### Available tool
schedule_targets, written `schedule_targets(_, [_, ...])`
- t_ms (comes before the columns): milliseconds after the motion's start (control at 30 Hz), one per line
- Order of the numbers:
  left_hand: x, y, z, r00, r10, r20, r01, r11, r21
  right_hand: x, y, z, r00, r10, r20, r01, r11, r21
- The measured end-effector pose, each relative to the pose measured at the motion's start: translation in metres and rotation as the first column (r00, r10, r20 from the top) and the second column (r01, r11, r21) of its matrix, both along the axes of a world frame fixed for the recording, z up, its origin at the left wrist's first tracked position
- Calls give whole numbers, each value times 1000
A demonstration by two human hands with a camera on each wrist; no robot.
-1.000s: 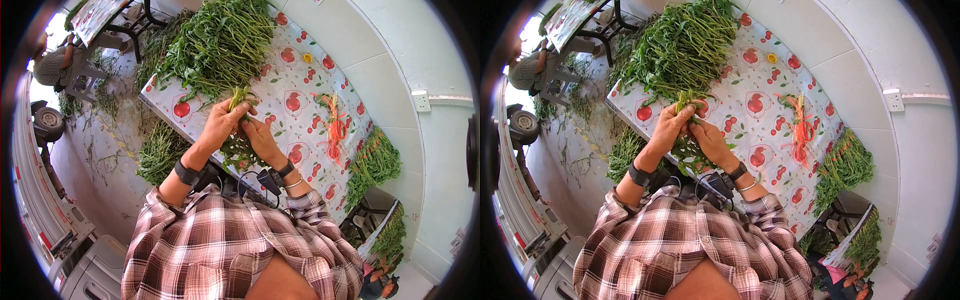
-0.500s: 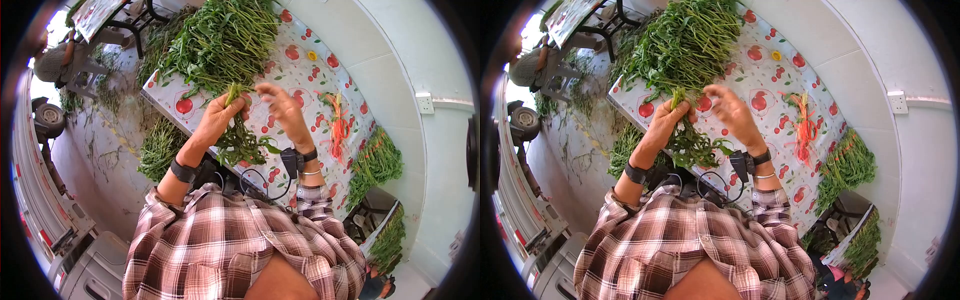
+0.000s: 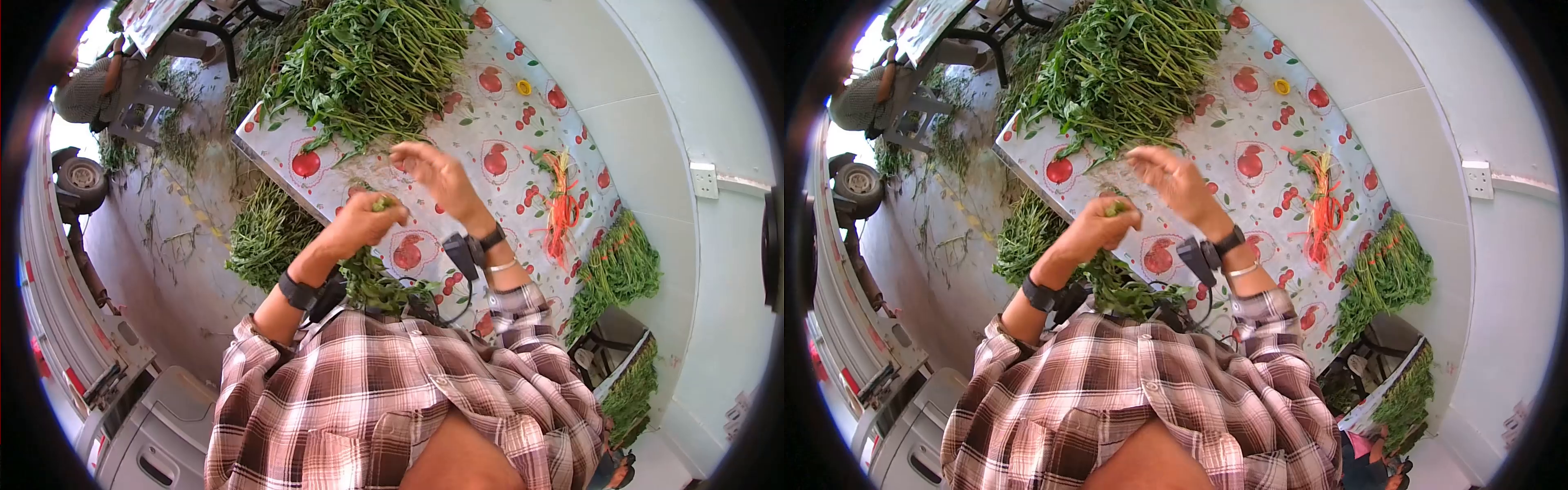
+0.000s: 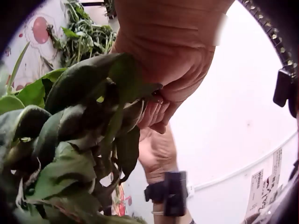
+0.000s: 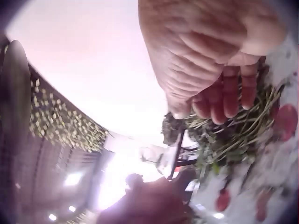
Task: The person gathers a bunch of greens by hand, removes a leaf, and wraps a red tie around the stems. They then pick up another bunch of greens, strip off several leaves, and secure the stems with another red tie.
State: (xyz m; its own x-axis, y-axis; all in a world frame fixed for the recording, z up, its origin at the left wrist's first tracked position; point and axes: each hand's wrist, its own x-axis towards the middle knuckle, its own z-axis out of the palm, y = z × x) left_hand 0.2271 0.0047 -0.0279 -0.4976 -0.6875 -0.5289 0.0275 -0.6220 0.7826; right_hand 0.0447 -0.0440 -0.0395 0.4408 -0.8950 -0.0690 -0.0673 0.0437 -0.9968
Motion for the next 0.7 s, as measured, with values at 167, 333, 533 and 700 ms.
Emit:
schedule_targets(167, [35,-11,2,961,276,-8,-276,961,7,4,-39,-79,819,-87,-568,7,990,-141])
schedule_targets(333, [40,-19,-1,936,339,92,-330,939,-100,23,-35,-111,629,-313,-712,-26,906,-422])
schedule_targets(533, [15,-31,-44,924,271,271,-122,878,-463,13,-15,-89,855,-172,-490,138,985,-106])
schedule_targets(700, [-14,-42,-53,896,279,344,65,685,-726,8,-1,-49,990,-131,-59,143,950,279])
